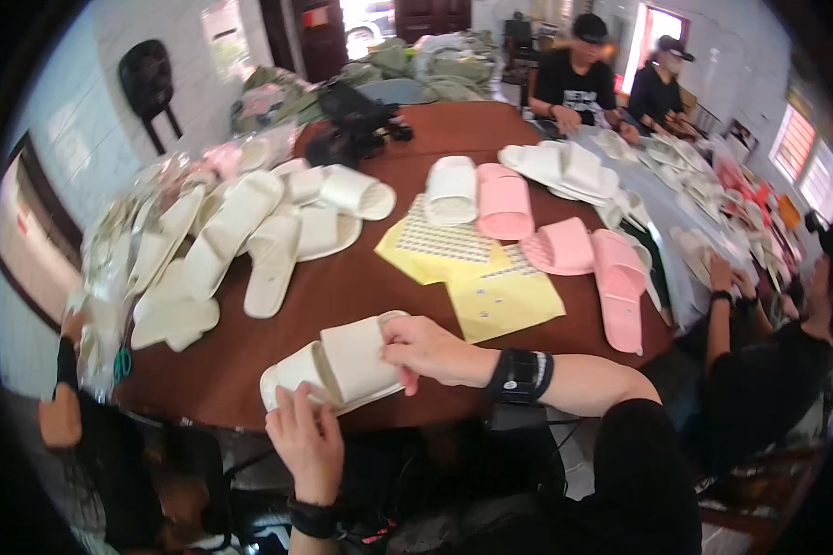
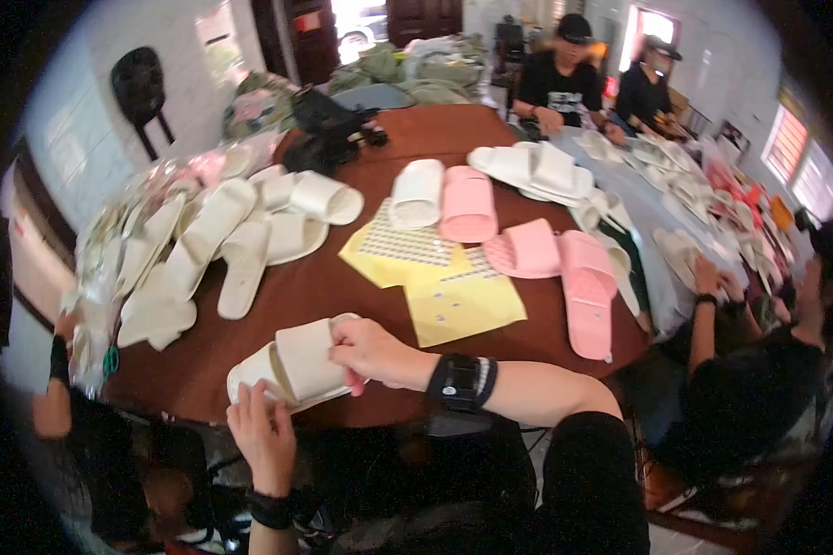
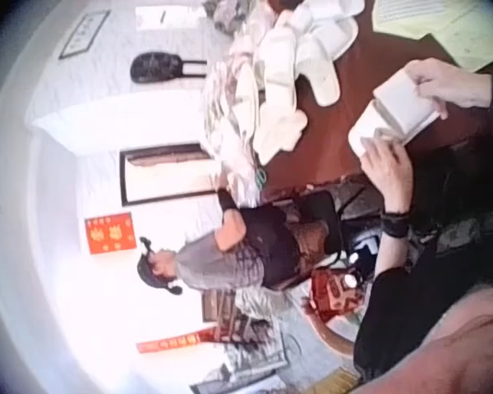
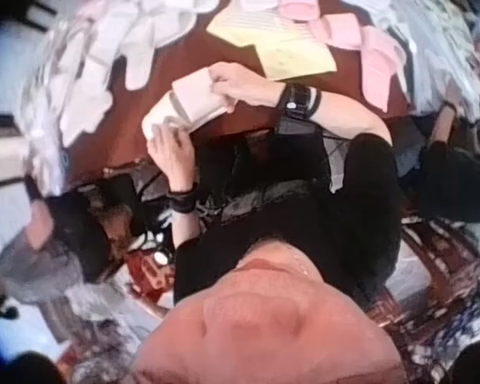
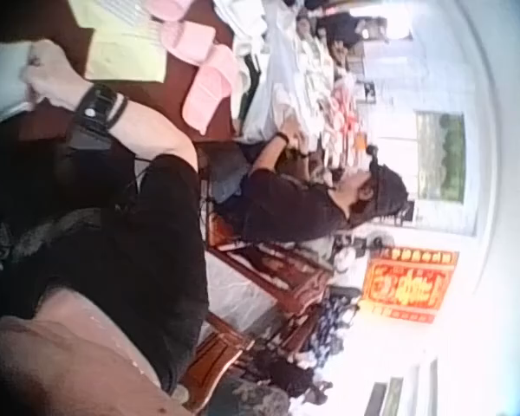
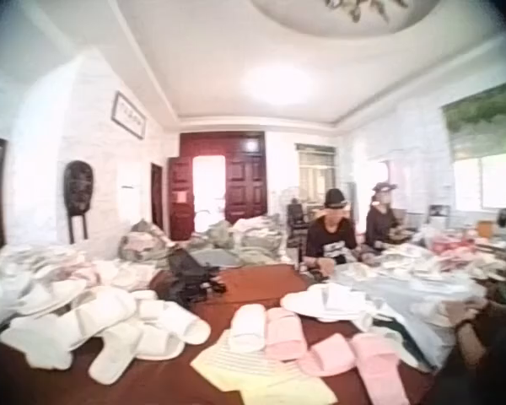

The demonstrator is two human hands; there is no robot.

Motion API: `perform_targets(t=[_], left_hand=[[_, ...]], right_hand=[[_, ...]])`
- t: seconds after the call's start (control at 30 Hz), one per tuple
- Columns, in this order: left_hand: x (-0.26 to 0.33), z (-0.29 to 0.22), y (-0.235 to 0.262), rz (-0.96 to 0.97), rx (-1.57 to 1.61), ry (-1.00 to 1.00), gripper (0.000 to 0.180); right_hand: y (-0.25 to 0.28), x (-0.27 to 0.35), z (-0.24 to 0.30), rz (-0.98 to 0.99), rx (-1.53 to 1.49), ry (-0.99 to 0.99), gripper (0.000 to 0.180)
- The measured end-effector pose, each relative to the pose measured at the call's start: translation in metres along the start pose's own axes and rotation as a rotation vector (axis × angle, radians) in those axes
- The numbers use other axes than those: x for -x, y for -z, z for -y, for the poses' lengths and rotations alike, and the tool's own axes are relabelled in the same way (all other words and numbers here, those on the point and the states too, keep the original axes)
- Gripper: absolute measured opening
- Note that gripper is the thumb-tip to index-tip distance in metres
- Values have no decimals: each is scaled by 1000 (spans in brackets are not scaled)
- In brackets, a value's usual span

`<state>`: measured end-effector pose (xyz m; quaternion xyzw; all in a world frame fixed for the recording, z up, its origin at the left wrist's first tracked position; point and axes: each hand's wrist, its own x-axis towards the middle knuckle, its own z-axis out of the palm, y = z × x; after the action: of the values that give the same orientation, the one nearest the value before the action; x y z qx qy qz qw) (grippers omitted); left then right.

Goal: Applying size labels or brand stickers onto the insoles of plastic slippers.

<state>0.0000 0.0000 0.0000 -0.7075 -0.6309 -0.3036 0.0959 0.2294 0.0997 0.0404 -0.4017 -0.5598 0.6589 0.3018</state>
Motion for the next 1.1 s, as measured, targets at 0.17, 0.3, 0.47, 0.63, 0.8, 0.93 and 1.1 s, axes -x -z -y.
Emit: perform_targets(t=[0.17, 0.3, 0.47, 0.63, 0.8, 0.93, 1.1], left_hand=[[-14, -1, 15, -20, 224, -82, 46], [-33, 7, 30, -68, 228, -20, 45], [-39, 38, 43, -8, 171, 105, 43], [-87, 78, 14, -28, 213, 50, 41], [-138, 136, -13, 20, 333, 153, 43], [-172, 163, -36, 190, 218, 246, 47], [-203, 173, -60, 18, 167, 173, 42]], right_hand=[[31, 13, 3, -48, -237, 117, 10], [81, 26, 14, -225, -387, 183, 11], [137, 41, 57, -688, -298, 447, 11], [247, 82, 56, -950, -93, 754, 15], [273, 88, 34, -894, -231, 661, 44], [203, 78, 51, -809, -106, 577, 31], [149, 82, 70, -638, 19, 582, 27]])
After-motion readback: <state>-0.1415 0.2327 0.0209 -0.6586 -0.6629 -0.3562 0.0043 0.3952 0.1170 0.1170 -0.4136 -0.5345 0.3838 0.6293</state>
